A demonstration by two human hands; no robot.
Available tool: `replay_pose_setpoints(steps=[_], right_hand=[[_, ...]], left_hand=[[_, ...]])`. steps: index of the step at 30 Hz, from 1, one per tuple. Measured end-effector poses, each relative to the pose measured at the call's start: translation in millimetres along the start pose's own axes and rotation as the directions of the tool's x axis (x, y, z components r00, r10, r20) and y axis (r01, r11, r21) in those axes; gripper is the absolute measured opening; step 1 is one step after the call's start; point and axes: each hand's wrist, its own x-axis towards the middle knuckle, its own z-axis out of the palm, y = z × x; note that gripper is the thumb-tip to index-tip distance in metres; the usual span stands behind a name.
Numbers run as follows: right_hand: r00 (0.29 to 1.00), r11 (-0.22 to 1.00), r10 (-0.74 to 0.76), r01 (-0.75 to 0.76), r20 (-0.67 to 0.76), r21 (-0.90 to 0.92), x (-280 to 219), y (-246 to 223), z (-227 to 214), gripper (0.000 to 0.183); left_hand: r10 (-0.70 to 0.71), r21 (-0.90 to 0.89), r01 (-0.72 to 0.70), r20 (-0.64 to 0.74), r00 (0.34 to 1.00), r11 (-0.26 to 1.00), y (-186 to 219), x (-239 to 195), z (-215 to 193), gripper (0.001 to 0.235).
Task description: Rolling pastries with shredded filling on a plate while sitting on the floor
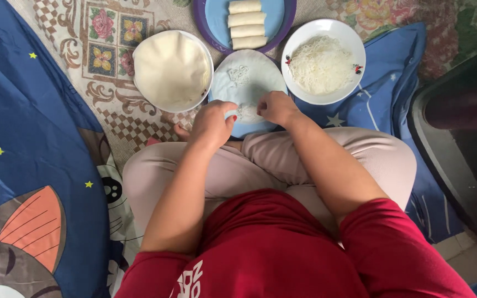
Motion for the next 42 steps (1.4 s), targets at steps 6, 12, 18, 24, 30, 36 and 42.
replay_pose_setpoints(steps=[6,12,18,24,30,36,42], right_hand=[[0.999,1.0,-0.014,0.015,-0.05,0.013,-8.5,-1.8,-8.7,0.011],[0.996,0.996,0.051,-0.045,-0.078,0.072,3.3,13.2,12.1,0.013],[0.994,0.99,0.046,-0.033,-0.095,0.134,-12.9,12.1,-23.8,0.042],[0.998,0.992,0.014,-0.021,-0.056,-0.126,-29.5,-30.7,-48.5,0.067],[0.981,0.994,-0.085,0.095,-0.174,0.048,-10.6,-4.6,-14.1,0.042],[0.996,0.991,0.018,-0.029,-0.091,-0.128,-40.2,-45.4,-58.0,0.06],[0.998,0.983,-0.031,0.019,-0.061,-0.181,-15.0,-23.1,-14.0,0.053]], left_hand=[[0.157,0.17,-0.139,-0.1,0.982,0.976,-85.5,91.5,154.5,0.046],[0.127,0.21,-0.129,0.025,0.992,0.969,-57.5,90.9,149.6,0.073],[0.018,0.222,-0.056,0.17,0.985,0.973,-25.8,70.0,110.1,0.07],[-0.002,0.09,-0.008,0.111,0.994,0.996,-37.0,78.0,117.5,0.06],[-0.111,0.188,0.085,0.13,0.985,0.979,-50.9,86.9,125.2,0.085],[-0.263,0.16,0.237,0.172,0.949,0.958,-44.6,86.2,105.7,0.111],[-0.289,0.135,0.27,0.144,0.946,0.953,-37.2,74.8,79.7,0.106]])
